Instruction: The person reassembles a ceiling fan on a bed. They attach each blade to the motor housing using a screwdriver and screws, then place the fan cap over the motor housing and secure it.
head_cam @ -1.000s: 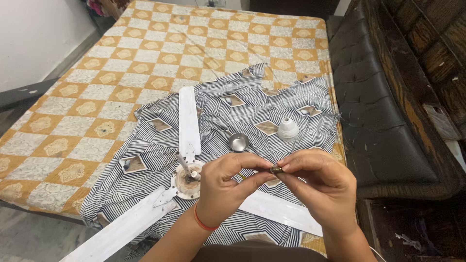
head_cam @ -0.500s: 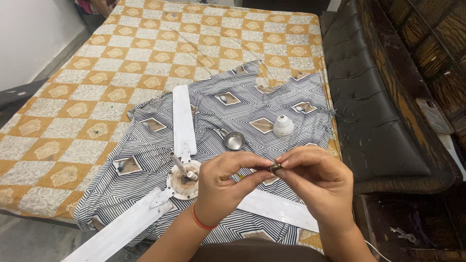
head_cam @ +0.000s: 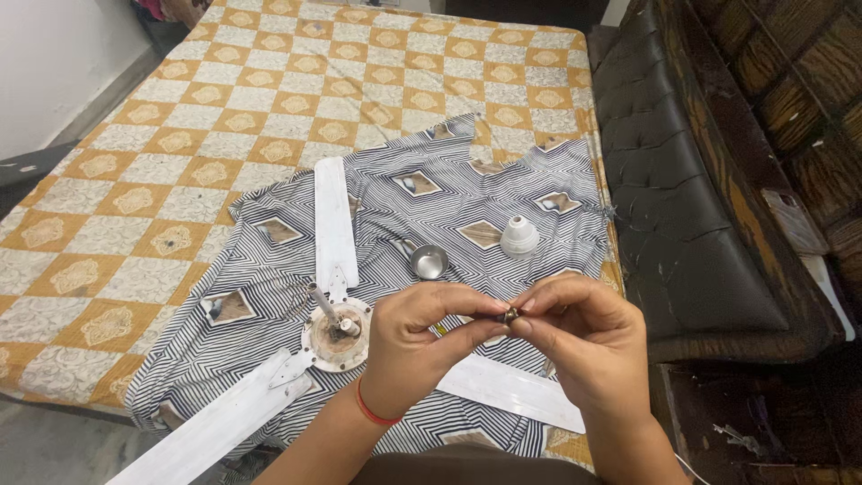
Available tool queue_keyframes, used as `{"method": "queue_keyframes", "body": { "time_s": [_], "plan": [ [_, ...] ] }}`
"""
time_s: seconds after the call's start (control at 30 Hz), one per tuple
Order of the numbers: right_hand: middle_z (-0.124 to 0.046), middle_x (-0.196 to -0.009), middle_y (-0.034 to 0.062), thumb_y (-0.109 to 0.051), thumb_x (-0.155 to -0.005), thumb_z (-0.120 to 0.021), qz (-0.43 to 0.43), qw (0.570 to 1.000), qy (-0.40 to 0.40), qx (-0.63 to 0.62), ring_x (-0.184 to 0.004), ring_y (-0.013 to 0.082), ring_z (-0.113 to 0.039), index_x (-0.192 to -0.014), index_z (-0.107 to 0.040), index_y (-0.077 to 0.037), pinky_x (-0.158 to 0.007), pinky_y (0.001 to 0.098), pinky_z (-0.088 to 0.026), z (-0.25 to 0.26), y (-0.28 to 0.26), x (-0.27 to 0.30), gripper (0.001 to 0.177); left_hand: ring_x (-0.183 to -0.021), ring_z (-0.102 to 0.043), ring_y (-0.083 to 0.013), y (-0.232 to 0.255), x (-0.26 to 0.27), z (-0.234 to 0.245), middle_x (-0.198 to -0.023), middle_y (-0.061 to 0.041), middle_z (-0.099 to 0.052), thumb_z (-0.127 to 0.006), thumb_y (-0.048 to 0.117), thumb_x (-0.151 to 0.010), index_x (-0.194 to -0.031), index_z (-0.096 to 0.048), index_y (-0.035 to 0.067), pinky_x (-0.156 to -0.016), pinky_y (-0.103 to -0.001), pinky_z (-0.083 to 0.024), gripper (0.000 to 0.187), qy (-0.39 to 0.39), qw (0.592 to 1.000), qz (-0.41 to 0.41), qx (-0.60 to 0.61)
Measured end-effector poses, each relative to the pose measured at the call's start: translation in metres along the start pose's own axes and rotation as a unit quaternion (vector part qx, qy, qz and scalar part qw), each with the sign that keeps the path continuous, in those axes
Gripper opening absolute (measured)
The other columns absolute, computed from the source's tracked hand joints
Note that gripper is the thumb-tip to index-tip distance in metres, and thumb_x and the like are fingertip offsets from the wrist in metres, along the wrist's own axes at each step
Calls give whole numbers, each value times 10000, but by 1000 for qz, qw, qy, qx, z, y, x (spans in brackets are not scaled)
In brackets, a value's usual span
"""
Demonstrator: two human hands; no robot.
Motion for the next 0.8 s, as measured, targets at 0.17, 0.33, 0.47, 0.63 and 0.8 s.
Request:
{"method": "queue_keyframes", "body": {
  "time_s": [0.17,0.33,0.47,0.63,0.8],
  "plan": [
    [-713,-1016,177,158,-859,-726,-26,998,9,-47,-958,218,-724,-1031,-687,74,-832,340,-624,7,7,3,196,-913,-783,-139,-5,-1,-4,-990,-66,-795,-814,24,-873,-1042,-775,62,-810,-257,-652,178,-13,1000,8,22],
    [-719,-944,164,136,-848,-739,-84,994,22,-71,-843,209,-727,-999,-682,71,-737,336,-626,21,15,4,175,-911,-784,-134,-14,-1,-10,-991,-64,-793,-809,22,-879,-1046,-778,68,-816,-262,-658,176,-34,997,39,57],
    [-715,-931,145,117,-858,-751,-101,992,9,-71,-817,206,-722,-999,-685,68,-715,335,-619,29,18,6,163,-920,-771,-133,-18,1,-14,-996,-62,-793,-810,6,-867,-1054,-783,71,-827,-260,-635,200,-29,998,52,31],
    [-719,-931,134,99,-853,-757,-169,978,-17,-123,-820,199,-714,-1018,-691,48,-725,335,-609,36,28,6,185,-884,-759,-119,-23,10,-20,-970,-57,-794,-820,3,-852,-1033,-794,74,-795,-249,-616,195,-6,997,79,1],
    [-732,-971,145,81,-882,-756,-198,969,-68,-134,-867,200,-715,-1031,-694,37,-755,333,-606,41,35,2,167,-916,-756,-115,-21,24,-25,-1011,-62,-788,-814,14,-885,-1064,-784,72,-816,-243,-614,191,39,996,77,-18]
  ]
}}
Point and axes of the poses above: each hand's wrist, its own x-axis away from the middle knuckle, its own z-axis out of the back of the hand, y = z × x, the point moved 5 cm from there along -x, towards the middle knuckle
